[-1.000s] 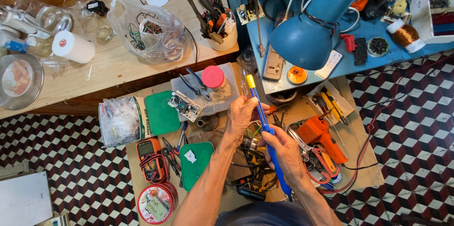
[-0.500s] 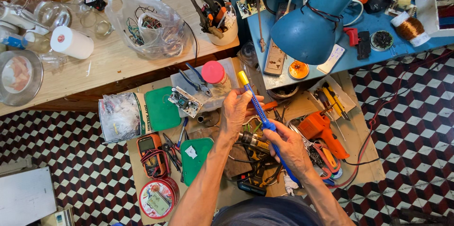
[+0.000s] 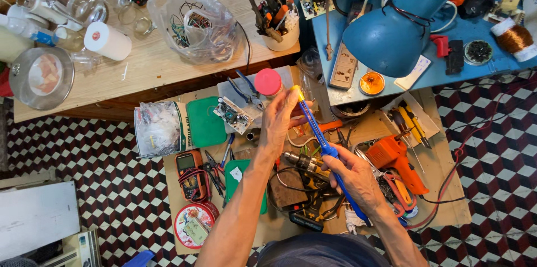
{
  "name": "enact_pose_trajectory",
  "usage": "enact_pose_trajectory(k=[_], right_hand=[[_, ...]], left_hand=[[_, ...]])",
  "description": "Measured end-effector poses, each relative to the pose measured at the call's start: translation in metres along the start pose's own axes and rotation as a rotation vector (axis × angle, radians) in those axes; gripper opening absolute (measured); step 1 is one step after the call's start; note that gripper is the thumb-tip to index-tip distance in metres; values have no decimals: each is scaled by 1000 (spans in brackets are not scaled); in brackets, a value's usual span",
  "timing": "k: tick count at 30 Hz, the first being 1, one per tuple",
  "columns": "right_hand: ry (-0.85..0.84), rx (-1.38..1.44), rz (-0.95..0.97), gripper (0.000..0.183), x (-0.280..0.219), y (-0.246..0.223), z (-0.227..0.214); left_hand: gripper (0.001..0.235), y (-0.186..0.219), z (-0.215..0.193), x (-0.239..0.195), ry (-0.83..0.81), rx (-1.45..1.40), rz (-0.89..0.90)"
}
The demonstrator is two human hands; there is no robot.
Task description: The person works at a cluttered electronics workbench, stripping and twisting wires, handling a circuit board, and manipulating a blue soldering iron. They move items aside to access tools, open a plastic bag of components, and repeatedly adjust the soldering iron's tip and handle.
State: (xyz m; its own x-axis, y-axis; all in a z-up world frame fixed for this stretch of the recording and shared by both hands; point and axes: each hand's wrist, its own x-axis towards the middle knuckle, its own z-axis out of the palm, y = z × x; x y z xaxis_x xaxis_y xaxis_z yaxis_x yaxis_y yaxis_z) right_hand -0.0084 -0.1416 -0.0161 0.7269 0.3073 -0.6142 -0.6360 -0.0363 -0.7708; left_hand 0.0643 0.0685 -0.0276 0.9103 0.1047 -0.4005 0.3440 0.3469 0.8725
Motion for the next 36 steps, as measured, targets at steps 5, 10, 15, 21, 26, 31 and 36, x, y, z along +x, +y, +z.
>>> enact_pose_trajectory(k=[5, 10, 15, 21, 26, 31, 36], right_hand=[[11, -63, 0, 43, -3, -4, 0], [51, -171, -98, 45, -6, -1, 8], [29, -139, -138, 40, -8, 2, 18], [52, -186, -101, 33, -7, 0, 27], [71, -217, -137, 32, -4, -2, 31], [97, -156, -89, 31, 3, -4, 39], [121, -164, -119, 31, 13, -6, 41]], left_hand=[[57, 5, 3, 3, 84, 46, 0], [47, 8, 3, -3, 73, -7, 146], [46, -2, 11, -21, 139, 3, 150], [46, -18, 10, -32, 172, -20, 70], [49, -33, 13, -36, 178, -2, 91], [50, -49, 13, -37, 156, -6, 113], [48, -55, 19, -46, 166, 161, 118]])
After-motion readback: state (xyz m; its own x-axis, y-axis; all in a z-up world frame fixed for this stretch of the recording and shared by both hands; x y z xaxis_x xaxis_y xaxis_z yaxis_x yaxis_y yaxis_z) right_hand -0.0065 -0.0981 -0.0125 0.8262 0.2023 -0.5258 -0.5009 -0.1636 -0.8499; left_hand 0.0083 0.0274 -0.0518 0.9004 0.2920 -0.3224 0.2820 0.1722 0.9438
